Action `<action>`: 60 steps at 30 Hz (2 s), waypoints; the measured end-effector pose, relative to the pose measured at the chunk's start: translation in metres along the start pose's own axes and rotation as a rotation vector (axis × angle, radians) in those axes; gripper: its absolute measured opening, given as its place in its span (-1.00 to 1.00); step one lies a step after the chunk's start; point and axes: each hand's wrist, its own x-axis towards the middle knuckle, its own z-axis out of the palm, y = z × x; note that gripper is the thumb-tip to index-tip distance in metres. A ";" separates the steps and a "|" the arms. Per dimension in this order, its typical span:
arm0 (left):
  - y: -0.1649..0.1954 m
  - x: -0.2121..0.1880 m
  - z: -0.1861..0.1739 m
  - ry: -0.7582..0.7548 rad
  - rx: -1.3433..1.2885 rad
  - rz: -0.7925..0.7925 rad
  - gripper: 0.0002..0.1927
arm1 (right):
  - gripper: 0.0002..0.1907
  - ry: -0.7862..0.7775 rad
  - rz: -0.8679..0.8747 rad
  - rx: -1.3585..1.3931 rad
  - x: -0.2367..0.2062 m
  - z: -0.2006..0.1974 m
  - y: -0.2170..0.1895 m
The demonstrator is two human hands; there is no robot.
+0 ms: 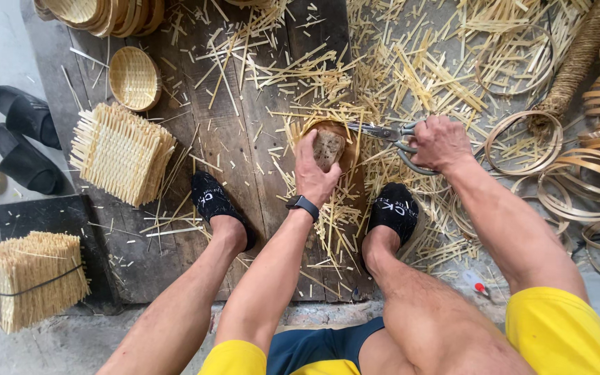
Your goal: The person sits on the floor of a basket workshop and assembles small round bamboo baskets. They trim the edge of a woven bamboo disc with scissors, fit a bent bamboo rim ring around it, press the woven disc into a round wooden base, and set finished baskets onto a growing pile.
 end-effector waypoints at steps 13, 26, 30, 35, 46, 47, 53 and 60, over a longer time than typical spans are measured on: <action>-0.021 0.003 -0.005 -0.122 0.099 0.160 -0.03 | -0.65 -0.061 0.008 0.037 -0.003 -0.002 -0.008; 0.008 -0.014 0.004 0.081 0.235 -0.013 -0.04 | -0.76 -0.079 -0.020 -0.041 -0.001 0.007 -0.019; 0.006 -0.017 0.012 0.133 0.226 0.061 -0.09 | -0.49 0.006 -0.027 -0.032 0.003 0.003 -0.028; 0.003 -0.015 0.003 0.051 0.213 0.207 -0.09 | -0.76 -0.044 0.024 0.001 0.004 0.007 -0.030; 0.009 -0.014 -0.009 -0.053 0.056 0.206 -0.13 | -0.41 0.334 -0.046 -0.110 0.001 0.011 -0.032; 0.008 -0.013 -0.011 -0.065 0.048 0.218 -0.12 | -0.55 0.218 -0.035 -0.118 0.002 0.012 -0.031; 0.001 -0.017 -0.008 -0.036 0.091 0.168 -0.08 | -0.74 -0.026 -0.039 -0.052 0.000 0.013 -0.012; -0.001 -0.016 -0.006 -0.101 0.054 0.234 -0.13 | -0.45 0.105 -0.021 -0.023 0.004 0.010 -0.027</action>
